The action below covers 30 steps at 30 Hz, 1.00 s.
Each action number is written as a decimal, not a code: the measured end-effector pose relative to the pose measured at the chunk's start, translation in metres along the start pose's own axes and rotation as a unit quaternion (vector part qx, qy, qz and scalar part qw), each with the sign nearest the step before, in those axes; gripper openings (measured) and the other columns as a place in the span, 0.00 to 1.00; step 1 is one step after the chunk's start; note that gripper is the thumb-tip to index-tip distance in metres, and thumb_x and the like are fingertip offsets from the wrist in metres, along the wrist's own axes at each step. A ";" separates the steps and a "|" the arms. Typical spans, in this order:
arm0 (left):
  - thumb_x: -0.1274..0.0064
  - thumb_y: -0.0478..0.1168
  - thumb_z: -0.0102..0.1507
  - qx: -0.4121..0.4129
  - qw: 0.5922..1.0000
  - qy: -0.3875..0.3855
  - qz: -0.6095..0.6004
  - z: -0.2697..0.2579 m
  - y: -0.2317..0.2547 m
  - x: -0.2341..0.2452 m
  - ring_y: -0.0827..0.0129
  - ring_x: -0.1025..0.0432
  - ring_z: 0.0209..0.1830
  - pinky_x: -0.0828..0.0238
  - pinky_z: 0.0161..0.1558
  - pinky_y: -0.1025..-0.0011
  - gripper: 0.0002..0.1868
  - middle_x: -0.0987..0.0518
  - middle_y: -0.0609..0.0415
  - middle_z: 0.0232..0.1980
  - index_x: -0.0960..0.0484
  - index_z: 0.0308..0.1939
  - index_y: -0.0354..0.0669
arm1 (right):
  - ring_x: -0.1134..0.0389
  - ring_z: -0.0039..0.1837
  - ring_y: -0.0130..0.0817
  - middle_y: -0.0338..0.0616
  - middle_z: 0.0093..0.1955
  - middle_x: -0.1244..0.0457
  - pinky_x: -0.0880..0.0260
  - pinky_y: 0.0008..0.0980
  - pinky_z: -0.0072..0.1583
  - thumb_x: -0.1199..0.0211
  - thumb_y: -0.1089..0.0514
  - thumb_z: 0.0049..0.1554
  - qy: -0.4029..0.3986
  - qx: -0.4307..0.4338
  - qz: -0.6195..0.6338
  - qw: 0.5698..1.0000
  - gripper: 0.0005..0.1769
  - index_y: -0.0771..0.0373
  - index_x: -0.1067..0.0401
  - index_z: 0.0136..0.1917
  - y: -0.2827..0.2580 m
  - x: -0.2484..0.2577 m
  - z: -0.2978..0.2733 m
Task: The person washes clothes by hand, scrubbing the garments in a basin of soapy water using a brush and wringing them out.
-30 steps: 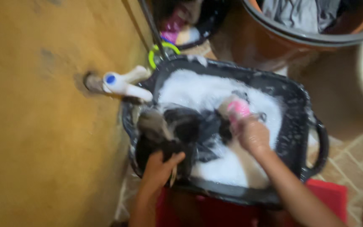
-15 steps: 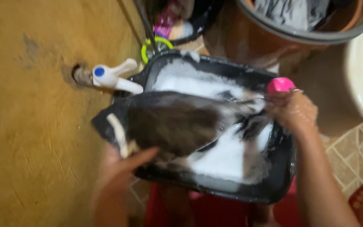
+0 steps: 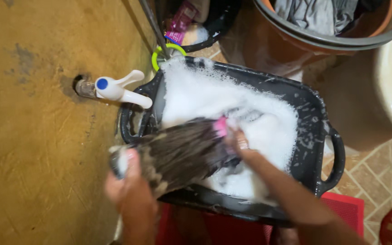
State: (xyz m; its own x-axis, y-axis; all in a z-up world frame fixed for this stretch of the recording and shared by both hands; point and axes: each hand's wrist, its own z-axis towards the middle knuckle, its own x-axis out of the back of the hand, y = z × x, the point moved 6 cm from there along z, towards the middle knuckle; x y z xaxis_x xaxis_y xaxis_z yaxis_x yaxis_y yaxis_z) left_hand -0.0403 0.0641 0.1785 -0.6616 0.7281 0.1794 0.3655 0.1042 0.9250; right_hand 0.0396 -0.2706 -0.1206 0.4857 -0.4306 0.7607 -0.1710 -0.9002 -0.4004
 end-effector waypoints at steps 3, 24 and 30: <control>0.42 0.45 0.68 -0.127 0.981 -0.067 -0.128 -0.013 0.039 -0.003 0.73 0.27 0.33 0.29 0.38 0.75 0.16 0.18 0.52 0.39 0.18 0.47 0.33 | 0.28 0.47 0.38 0.47 0.47 0.30 0.25 0.37 0.49 0.37 0.48 0.55 0.189 0.014 -0.038 0.981 0.30 0.53 0.36 0.70 0.040 0.067 -0.022; 0.40 0.48 0.61 -0.035 0.992 -0.120 0.024 -0.018 0.085 0.015 0.68 0.22 0.35 0.25 0.40 0.69 0.22 0.15 0.45 0.43 0.17 0.51 0.34 | 0.30 0.58 0.39 0.55 0.58 0.29 0.32 0.34 0.56 0.35 0.49 0.64 0.229 0.139 0.205 0.942 0.32 0.68 0.38 0.75 -0.024 0.154 -0.096; 0.35 0.64 0.56 -0.185 0.791 -0.006 0.583 -0.008 0.085 -0.018 0.43 0.27 0.50 0.32 0.52 0.48 0.40 0.21 0.34 0.51 0.21 0.59 0.35 | 0.27 0.47 0.36 0.52 0.55 0.27 0.23 0.32 0.51 0.34 0.62 0.53 0.041 -0.179 0.499 0.847 0.33 0.58 0.28 0.73 0.014 0.177 -0.109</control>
State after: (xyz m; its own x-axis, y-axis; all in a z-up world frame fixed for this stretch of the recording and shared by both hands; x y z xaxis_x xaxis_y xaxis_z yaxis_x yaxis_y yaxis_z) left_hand -0.0032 0.0545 0.2567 -0.0090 0.1890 0.9819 0.5044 -0.8470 0.1676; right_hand 0.0298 -0.3665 0.0643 -0.1120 -0.9783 0.1742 -0.7171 -0.0418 -0.6958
